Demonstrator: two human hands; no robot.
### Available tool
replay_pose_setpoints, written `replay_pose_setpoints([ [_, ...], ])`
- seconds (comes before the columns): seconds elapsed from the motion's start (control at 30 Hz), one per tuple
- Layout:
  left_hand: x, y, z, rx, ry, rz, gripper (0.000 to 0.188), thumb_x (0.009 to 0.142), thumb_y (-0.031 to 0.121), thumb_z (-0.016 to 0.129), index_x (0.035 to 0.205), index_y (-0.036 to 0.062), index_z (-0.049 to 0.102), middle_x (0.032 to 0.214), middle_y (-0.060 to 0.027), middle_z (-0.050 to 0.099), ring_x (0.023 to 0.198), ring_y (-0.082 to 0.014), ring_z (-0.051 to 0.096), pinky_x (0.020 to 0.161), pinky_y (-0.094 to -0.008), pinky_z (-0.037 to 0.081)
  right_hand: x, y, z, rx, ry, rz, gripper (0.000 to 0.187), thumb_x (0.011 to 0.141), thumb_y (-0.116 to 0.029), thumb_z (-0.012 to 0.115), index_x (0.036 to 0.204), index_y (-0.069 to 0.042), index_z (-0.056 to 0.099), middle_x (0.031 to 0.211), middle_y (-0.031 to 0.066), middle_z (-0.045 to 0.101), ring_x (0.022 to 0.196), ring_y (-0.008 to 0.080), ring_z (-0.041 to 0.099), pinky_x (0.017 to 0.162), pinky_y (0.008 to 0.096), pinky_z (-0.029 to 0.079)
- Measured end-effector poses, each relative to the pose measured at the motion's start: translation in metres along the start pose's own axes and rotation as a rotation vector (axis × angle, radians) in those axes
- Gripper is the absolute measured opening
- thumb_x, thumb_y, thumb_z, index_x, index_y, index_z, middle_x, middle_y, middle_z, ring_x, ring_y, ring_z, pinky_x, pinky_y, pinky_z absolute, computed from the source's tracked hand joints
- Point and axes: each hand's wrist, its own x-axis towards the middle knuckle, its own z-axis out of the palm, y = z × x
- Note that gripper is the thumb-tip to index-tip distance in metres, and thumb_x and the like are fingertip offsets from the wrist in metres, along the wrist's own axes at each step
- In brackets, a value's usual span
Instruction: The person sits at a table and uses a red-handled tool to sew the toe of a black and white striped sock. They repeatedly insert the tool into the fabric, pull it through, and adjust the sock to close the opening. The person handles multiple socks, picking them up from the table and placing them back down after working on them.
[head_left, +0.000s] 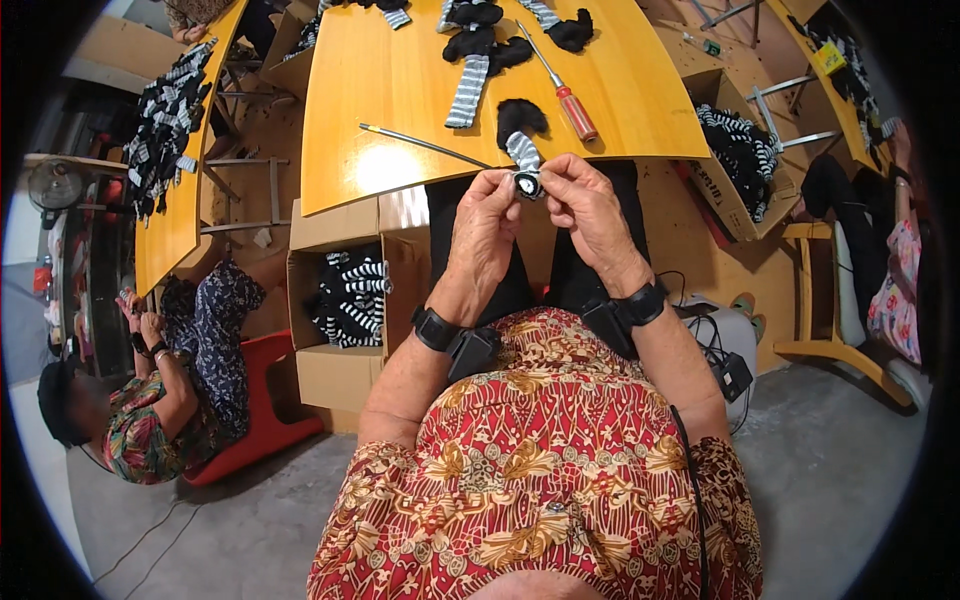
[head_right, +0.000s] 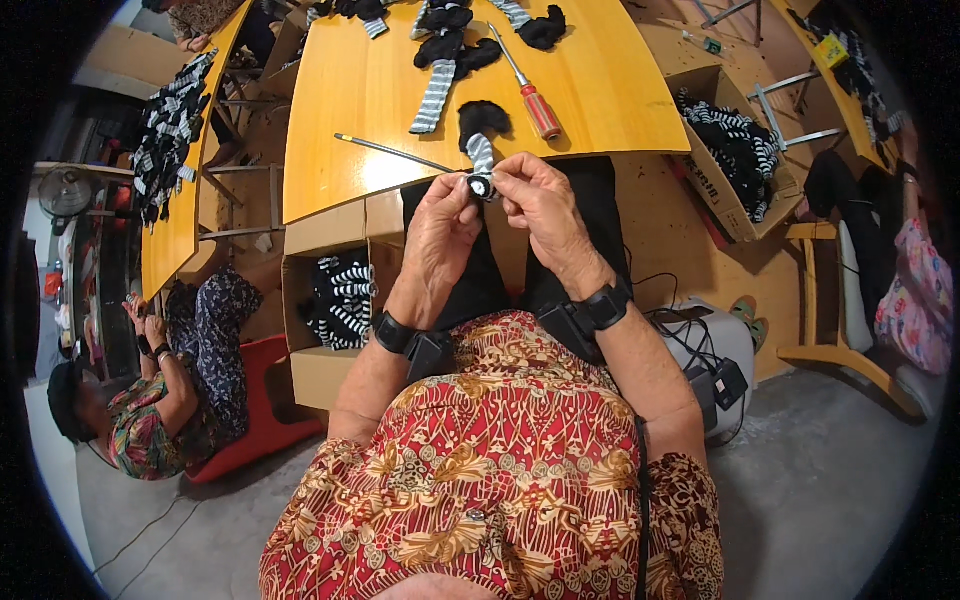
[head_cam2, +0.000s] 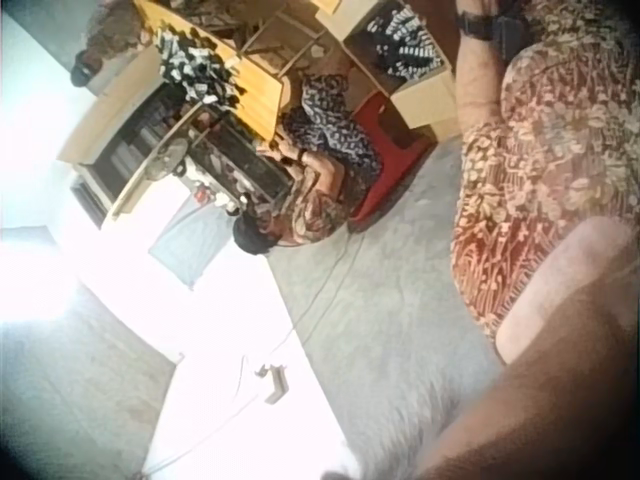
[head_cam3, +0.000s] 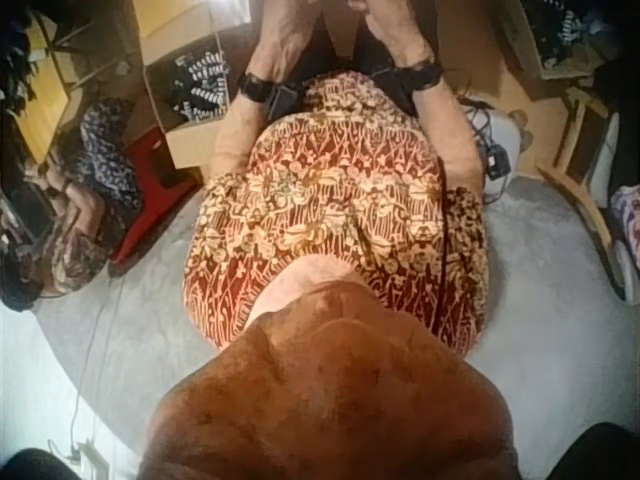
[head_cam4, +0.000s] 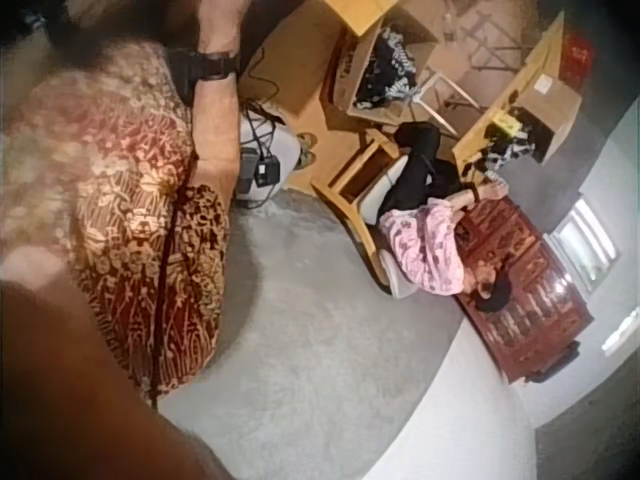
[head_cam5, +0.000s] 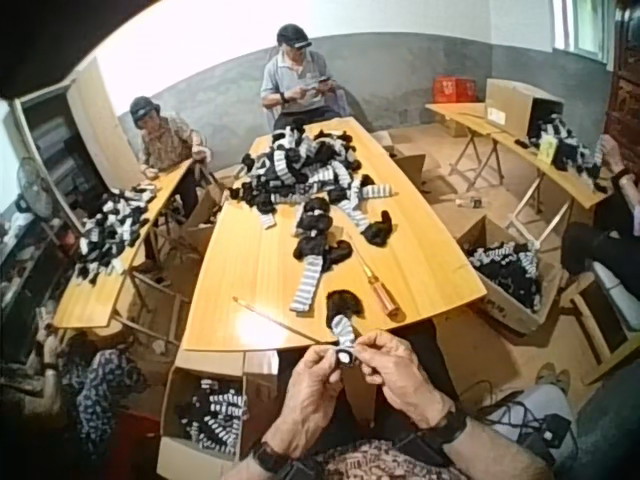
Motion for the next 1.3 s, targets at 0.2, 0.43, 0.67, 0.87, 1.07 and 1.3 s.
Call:
replay_pose_setpoints([
  [0.2, -0.002, 0.003, 0.002, -0.106, -0.189, -0.051, 0.007, 0.097, 0.013, 0.057, 0.102, 0.0082, 0.056, 0.083, 0.0026, 0.058, 0.055, -0.0045, 0.041, 0.053, -0.0175, 0.035, -0.002, 0.002, 0.004, -0.105, 0.083, -0.092, 0.008, 0.092, -0.013, 0.063, 0.089, -0.007, 0.061, 0.073, -0.0064, 0.052, 0.058, 0.0000, 0.041, 0.048, 0.0154, 0.029],
  [0.43, -0.002, 0.006, 0.013, 0.216, -0.162, 0.092, 0.007, 0.093, 0.011, 0.062, 0.097, 0.0084, 0.057, 0.083, 0.0031, 0.057, 0.058, -0.0040, 0.042, 0.054, -0.0187, 0.036, -0.007, -0.008, 0.002, -0.250, 0.132, -0.254, 0.008, 0.091, -0.013, 0.063, 0.087, -0.006, 0.062, 0.073, -0.0059, 0.055, 0.061, -0.0004, 0.043, 0.051, 0.0164, 0.033],
  [0.67, -0.004, 0.003, 0.027, 0.263, -0.039, 0.301, 0.008, 0.092, 0.008, 0.063, 0.093, 0.0085, 0.055, 0.083, 0.0009, 0.059, 0.063, -0.0045, 0.047, 0.056, -0.0181, 0.039, -0.011, -0.018, 0.006, -0.328, 0.030, -0.299, 0.008, 0.092, -0.011, 0.062, 0.087, -0.005, 0.060, 0.070, -0.0053, 0.052, 0.060, 0.0012, 0.045, 0.053, 0.0169, 0.035],
  [0.87, -0.003, 0.001, 0.019, 0.147, -0.075, 0.226, 0.010, 0.093, 0.008, 0.061, 0.094, 0.0098, 0.051, 0.079, 0.0012, 0.057, 0.059, -0.0047, 0.044, 0.054, -0.0183, 0.037, -0.009, -0.018, 0.008, -0.172, 0.027, -0.159, 0.007, 0.093, -0.010, 0.061, 0.088, -0.006, 0.058, 0.069, -0.0054, 0.051, 0.055, 0.0015, 0.043, 0.048, 0.0171, 0.033],
  [1.07, -0.001, 0.003, 0.013, 0.013, -0.208, 0.080, 0.009, 0.094, 0.011, 0.061, 0.096, 0.0109, 0.051, 0.079, 0.0019, 0.056, 0.053, -0.0034, 0.037, 0.050, -0.0191, 0.032, -0.013, -0.017, 0.012, -0.211, 0.095, -0.175, 0.006, 0.092, -0.009, 0.061, 0.087, -0.006, 0.059, 0.071, -0.0050, 0.053, 0.057, 0.0010, 0.044, 0.048, 0.0173, 0.034],
  [1.3, -0.005, 0.005, 0.013, 0.165, -0.232, 0.041, 0.010, 0.094, 0.016, 0.063, 0.099, 0.0095, 0.057, 0.082, 0.0030, 0.057, 0.056, -0.0029, 0.041, 0.051, -0.0172, 0.035, -0.011, -0.013, 0.000, -0.440, 0.125, -0.410, 0.006, 0.090, -0.008, 0.063, 0.091, -0.002, 0.063, 0.079, -0.0021, 0.061, 0.070, 0.0049, 0.054, 0.064, 0.0198, 0.045],
])
